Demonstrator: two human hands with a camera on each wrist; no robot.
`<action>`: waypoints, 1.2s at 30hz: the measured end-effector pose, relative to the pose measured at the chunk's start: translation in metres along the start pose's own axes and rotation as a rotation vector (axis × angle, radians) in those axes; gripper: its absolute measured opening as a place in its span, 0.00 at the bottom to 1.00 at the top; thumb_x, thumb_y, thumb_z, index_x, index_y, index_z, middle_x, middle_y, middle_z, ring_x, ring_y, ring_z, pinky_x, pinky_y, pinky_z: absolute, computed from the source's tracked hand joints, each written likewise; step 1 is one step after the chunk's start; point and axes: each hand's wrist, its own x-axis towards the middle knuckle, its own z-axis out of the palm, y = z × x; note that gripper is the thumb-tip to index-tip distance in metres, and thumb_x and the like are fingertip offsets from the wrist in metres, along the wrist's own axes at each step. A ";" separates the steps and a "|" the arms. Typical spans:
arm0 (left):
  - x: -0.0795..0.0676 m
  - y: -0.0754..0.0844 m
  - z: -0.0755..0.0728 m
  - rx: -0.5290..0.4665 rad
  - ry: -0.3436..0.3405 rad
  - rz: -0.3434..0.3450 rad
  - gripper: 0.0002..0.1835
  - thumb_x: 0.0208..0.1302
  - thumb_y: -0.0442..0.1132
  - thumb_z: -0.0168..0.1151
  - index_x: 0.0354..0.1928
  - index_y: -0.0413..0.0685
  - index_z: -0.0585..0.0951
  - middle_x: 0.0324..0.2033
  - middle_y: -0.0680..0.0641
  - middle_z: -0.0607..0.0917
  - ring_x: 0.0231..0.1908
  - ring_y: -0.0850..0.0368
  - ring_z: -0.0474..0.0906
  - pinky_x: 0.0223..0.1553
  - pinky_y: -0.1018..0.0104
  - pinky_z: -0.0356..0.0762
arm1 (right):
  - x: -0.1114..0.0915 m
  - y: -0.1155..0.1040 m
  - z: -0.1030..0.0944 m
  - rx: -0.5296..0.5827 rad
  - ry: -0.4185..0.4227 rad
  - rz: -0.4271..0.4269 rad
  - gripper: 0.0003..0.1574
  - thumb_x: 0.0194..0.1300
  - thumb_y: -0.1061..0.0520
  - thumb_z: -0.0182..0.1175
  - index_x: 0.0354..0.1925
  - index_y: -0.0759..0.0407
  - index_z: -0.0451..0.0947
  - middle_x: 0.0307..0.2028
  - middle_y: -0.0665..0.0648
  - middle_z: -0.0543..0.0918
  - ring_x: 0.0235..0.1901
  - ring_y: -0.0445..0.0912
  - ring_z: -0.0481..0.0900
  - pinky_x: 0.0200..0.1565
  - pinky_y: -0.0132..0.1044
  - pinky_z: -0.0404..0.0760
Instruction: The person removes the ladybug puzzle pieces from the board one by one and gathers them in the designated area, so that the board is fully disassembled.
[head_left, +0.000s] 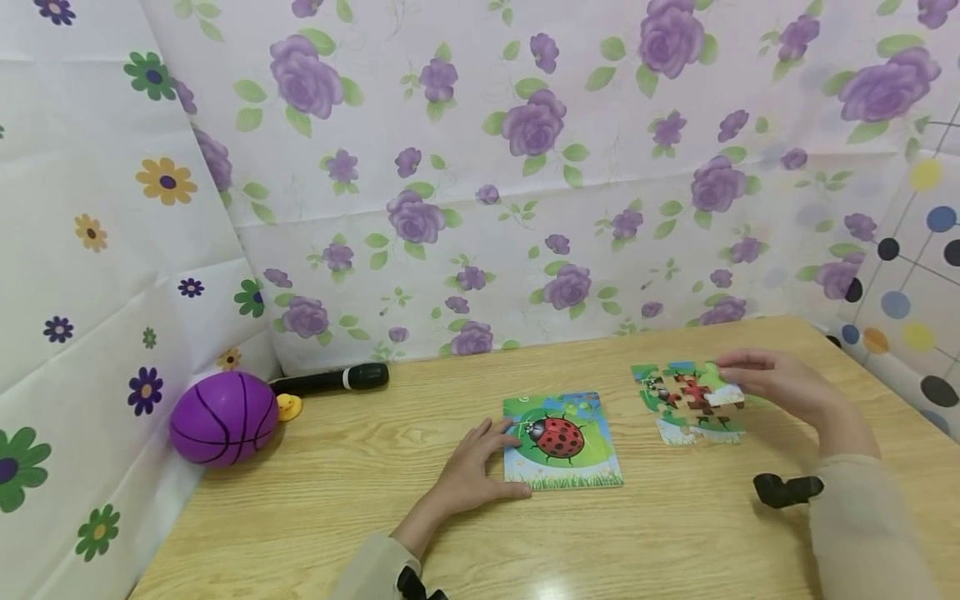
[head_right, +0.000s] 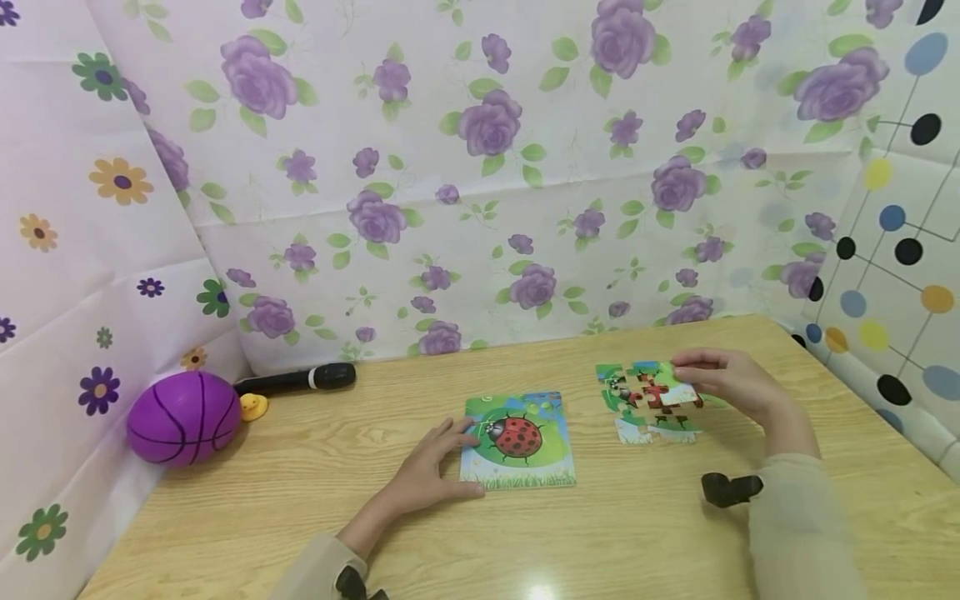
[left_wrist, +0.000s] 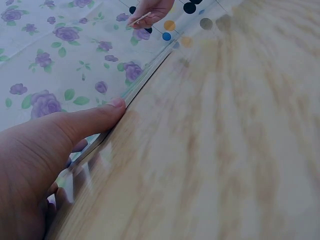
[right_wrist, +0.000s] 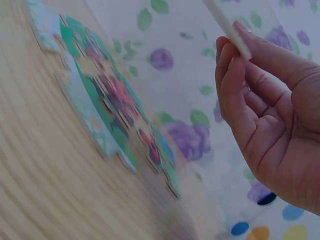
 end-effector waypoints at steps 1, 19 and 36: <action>0.000 0.000 0.000 0.001 0.000 -0.001 0.37 0.50 0.59 0.74 0.61 0.53 0.76 0.75 0.49 0.62 0.77 0.39 0.46 0.76 0.37 0.41 | -0.002 0.005 -0.004 0.013 -0.001 0.003 0.36 0.73 0.42 0.53 0.68 0.64 0.63 0.50 0.31 0.74 0.46 0.18 0.72 0.48 0.19 0.76; -0.002 0.002 -0.001 -0.005 0.003 0.007 0.37 0.50 0.58 0.74 0.61 0.52 0.76 0.74 0.48 0.62 0.76 0.38 0.46 0.75 0.36 0.40 | -0.020 0.060 -0.021 0.064 -0.029 0.143 0.38 0.71 0.46 0.56 0.68 0.69 0.63 0.44 0.25 0.71 0.43 0.20 0.75 0.46 0.25 0.81; 0.000 0.000 0.000 0.013 0.001 0.018 0.37 0.50 0.57 0.74 0.62 0.53 0.76 0.75 0.48 0.62 0.76 0.38 0.46 0.75 0.35 0.41 | -0.018 0.063 -0.021 0.050 0.022 0.192 0.15 0.68 0.51 0.61 0.44 0.61 0.73 0.34 0.35 0.79 0.34 0.28 0.78 0.40 0.27 0.83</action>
